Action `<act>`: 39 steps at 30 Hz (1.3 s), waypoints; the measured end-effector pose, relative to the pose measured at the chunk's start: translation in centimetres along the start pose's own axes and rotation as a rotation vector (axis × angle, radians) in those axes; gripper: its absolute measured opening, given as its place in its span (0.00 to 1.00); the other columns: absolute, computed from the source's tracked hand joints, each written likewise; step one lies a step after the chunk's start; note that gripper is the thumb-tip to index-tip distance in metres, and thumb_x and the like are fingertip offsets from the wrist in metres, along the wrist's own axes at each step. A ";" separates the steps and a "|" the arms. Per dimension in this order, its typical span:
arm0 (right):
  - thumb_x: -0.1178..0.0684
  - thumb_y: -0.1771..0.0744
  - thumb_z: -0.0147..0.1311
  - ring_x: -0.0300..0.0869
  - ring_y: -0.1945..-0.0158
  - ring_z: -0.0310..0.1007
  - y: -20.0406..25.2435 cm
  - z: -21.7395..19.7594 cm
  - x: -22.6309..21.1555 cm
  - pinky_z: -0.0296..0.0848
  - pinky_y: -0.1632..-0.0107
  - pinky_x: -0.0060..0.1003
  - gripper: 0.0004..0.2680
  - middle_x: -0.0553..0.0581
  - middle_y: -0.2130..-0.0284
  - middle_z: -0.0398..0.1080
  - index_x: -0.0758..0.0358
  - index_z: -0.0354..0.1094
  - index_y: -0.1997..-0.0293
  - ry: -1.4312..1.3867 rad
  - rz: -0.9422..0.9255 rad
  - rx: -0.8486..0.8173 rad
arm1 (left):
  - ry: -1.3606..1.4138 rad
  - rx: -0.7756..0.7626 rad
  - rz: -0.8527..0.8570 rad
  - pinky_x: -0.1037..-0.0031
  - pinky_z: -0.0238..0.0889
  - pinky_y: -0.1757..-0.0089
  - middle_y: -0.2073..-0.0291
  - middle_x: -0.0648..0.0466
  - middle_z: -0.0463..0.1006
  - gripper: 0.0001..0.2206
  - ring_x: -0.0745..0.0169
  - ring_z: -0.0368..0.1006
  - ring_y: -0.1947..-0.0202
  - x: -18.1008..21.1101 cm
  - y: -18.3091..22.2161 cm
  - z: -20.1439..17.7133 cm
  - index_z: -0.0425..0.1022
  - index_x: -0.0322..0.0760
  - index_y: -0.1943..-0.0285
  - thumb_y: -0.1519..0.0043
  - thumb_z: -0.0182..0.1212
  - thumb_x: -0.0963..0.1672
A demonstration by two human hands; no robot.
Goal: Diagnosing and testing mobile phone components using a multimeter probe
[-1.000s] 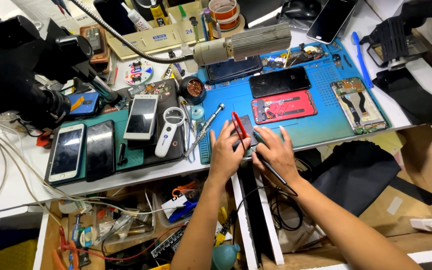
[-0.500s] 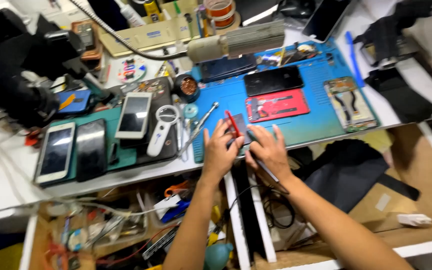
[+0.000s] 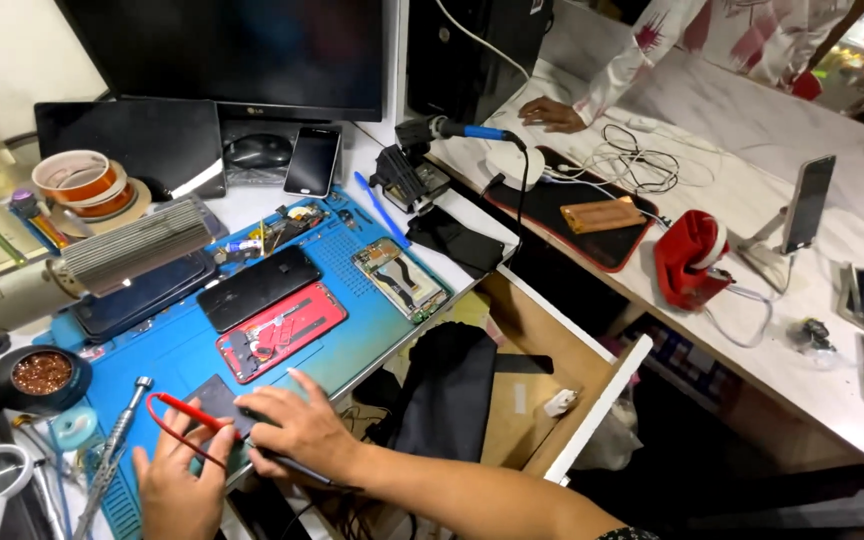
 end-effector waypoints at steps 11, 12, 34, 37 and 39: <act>0.54 0.34 0.55 0.51 0.41 0.74 -0.2 -0.5 -0.4 0.51 0.28 0.62 0.05 0.57 0.44 0.73 0.58 0.65 0.67 0.003 -0.015 0.016 | -0.014 -0.047 -0.116 0.52 0.44 0.36 0.36 0.56 0.76 0.10 0.58 0.64 0.30 -1.0 0.2 0.8 0.86 0.47 0.57 0.40 0.63 0.49; 0.54 0.34 0.56 0.51 0.41 0.74 -0.4 -0.6 -0.4 0.51 0.28 0.62 0.05 0.57 0.45 0.73 0.58 0.65 0.68 0.000 -0.008 0.019 | 0.001 -0.041 -0.104 0.52 0.45 0.37 0.36 0.55 0.76 0.09 0.58 0.65 0.31 -0.7 0.0 0.6 0.86 0.48 0.57 0.40 0.63 0.49; 0.53 0.34 0.56 0.47 0.43 0.76 -0.2 -0.7 -0.2 0.51 0.27 0.59 0.05 0.54 0.46 0.74 0.57 0.66 0.68 0.025 0.005 0.057 | -0.044 -0.052 -0.113 0.53 0.46 0.37 0.35 0.59 0.75 0.12 0.59 0.68 0.36 -0.4 0.0 0.2 0.85 0.45 0.55 0.37 0.61 0.51; 0.53 0.34 0.56 0.47 0.43 0.76 -0.2 -0.6 -0.1 0.51 0.28 0.60 0.05 0.54 0.46 0.74 0.57 0.65 0.68 0.028 0.007 0.044 | 0.010 -0.053 -0.087 0.54 0.42 0.36 0.35 0.56 0.75 0.10 0.58 0.62 0.27 0.0 -0.1 0.1 0.85 0.48 0.55 0.38 0.62 0.49; 0.53 0.34 0.56 0.47 0.44 0.76 -0.2 -0.5 -0.1 0.52 0.28 0.59 0.05 0.53 0.46 0.74 0.57 0.64 0.69 0.042 0.003 0.054 | 0.021 -0.062 -0.100 0.47 0.41 0.35 0.35 0.56 0.75 0.10 0.54 0.61 0.27 -0.1 0.0 0.1 0.85 0.46 0.55 0.38 0.62 0.49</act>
Point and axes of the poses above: each hand's wrist, its own y-axis away from the middle knuckle, its own z-axis out of the palm, x = y × z, the point moved 8 cm from there along -y, towards the middle knuckle
